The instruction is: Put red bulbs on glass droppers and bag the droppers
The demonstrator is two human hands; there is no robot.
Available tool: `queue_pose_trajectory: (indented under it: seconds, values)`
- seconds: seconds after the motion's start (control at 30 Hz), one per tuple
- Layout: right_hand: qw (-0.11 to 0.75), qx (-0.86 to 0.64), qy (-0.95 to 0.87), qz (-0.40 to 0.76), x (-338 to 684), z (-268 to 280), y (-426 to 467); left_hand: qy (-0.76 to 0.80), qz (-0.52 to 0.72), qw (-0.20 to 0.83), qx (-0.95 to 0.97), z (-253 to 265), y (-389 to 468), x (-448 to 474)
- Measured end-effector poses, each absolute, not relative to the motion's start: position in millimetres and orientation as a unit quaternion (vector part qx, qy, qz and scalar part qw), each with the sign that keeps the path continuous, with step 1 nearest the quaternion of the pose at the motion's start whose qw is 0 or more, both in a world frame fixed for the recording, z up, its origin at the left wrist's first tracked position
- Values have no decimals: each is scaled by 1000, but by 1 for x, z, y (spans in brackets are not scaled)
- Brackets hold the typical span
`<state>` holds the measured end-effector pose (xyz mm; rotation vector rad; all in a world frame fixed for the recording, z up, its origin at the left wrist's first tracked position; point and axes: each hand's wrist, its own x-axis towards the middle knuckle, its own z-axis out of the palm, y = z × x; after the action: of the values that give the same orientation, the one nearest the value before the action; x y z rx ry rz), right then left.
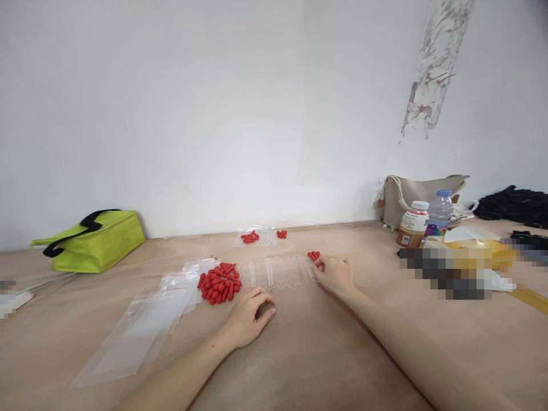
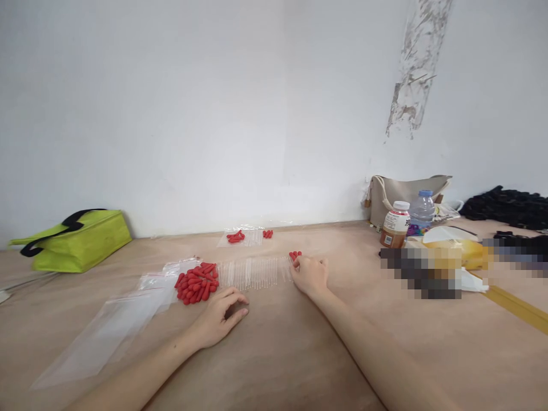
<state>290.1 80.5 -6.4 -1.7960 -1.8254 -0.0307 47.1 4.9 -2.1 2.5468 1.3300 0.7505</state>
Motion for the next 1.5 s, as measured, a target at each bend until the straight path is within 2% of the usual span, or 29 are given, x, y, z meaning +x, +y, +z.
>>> queue_pose_trajectory:
  seconds: [0.2, 0.43, 0.7, 0.77, 0.93, 1.17, 1.5]
  values:
    - [247, -667, -703, -7, 267, -8, 85, 448, 250, 81, 855, -3, 6, 46]
    - [148, -700, -698, -20, 246, 0, 96, 445, 254, 75, 856, -4, 5, 49]
    - [124, -708, -695, 4, 238, 7, 102, 599, 251, -149, 745, 12, 24, 23]
    - [143, -702, -698, -10, 242, 10, 93, 621, 237, -159, 730, 18, 32, 8]
    - [256, -597, -756, -79, 260, 0, 61, 617, 204, -159, 743, 21, 42, -8]
    - [385, -451, -805, -12, 273, -28, 40, 623, 178, -171, 743, 13, 46, 6]
    - [405, -446, -798, 11, 274, -34, 40, 602, 302, -102, 732, 18, 51, 0]
